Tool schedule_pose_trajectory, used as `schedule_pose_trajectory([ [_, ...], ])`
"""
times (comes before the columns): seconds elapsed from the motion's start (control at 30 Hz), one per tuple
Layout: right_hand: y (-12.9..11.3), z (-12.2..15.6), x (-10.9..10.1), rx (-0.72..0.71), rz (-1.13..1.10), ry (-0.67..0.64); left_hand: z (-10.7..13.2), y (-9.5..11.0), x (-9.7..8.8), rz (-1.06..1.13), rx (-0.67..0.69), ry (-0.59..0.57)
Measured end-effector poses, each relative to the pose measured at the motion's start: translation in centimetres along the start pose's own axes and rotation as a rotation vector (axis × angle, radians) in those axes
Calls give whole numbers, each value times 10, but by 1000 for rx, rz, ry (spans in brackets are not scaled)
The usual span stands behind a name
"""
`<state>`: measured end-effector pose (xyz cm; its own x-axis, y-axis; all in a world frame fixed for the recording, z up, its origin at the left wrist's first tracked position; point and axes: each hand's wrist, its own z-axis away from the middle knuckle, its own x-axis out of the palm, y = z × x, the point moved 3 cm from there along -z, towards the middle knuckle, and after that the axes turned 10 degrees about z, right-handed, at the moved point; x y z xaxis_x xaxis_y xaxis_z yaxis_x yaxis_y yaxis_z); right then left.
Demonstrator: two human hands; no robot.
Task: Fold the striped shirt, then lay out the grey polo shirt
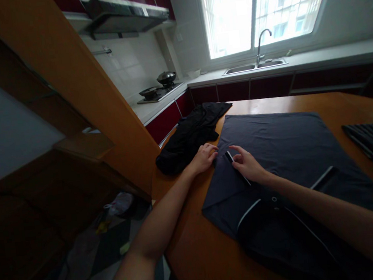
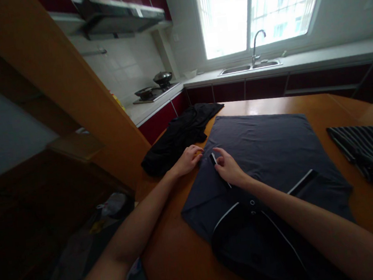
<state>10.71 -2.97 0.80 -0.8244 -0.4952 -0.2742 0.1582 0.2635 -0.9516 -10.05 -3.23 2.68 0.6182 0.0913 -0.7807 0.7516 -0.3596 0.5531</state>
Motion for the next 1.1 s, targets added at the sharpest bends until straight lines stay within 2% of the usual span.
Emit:
schedule_pose_trajectory([
  [0.13, 6, -3, -4, -29, 157, 89, -1, 3, -5, 46, 29, 95],
  [0.3, 7, 0, -3, -71, 364, 162, -4, -8, -10, 110, 2, 170],
  [0.4, 4, 3, -2, -123, 447, 175, -4, -15, -11, 134, -43, 127],
  [0.5, 1, 5, 0, -169, 488, 177, -3, -19, -9, 129, -88, 37],
  [0.63, -1, 7, 2, -217, 450, 181, -1, -19, -4, 111, -96, -97],
  [0.73, -6, 7, 2, -279, 393, 215, 0, -17, -3, 58, -90, -151],
  [0.87, -10, 6, 0, -359, 393, 263, 1, -16, -3, 3, -122, -159],
  [0.97, -10, 6, 1, -345, 496, 213, 3, -14, -6, -48, -133, -145],
  [1.1, -10, 9, 4, -290, 674, 127, 4, 7, -12, -108, -101, -5],
])
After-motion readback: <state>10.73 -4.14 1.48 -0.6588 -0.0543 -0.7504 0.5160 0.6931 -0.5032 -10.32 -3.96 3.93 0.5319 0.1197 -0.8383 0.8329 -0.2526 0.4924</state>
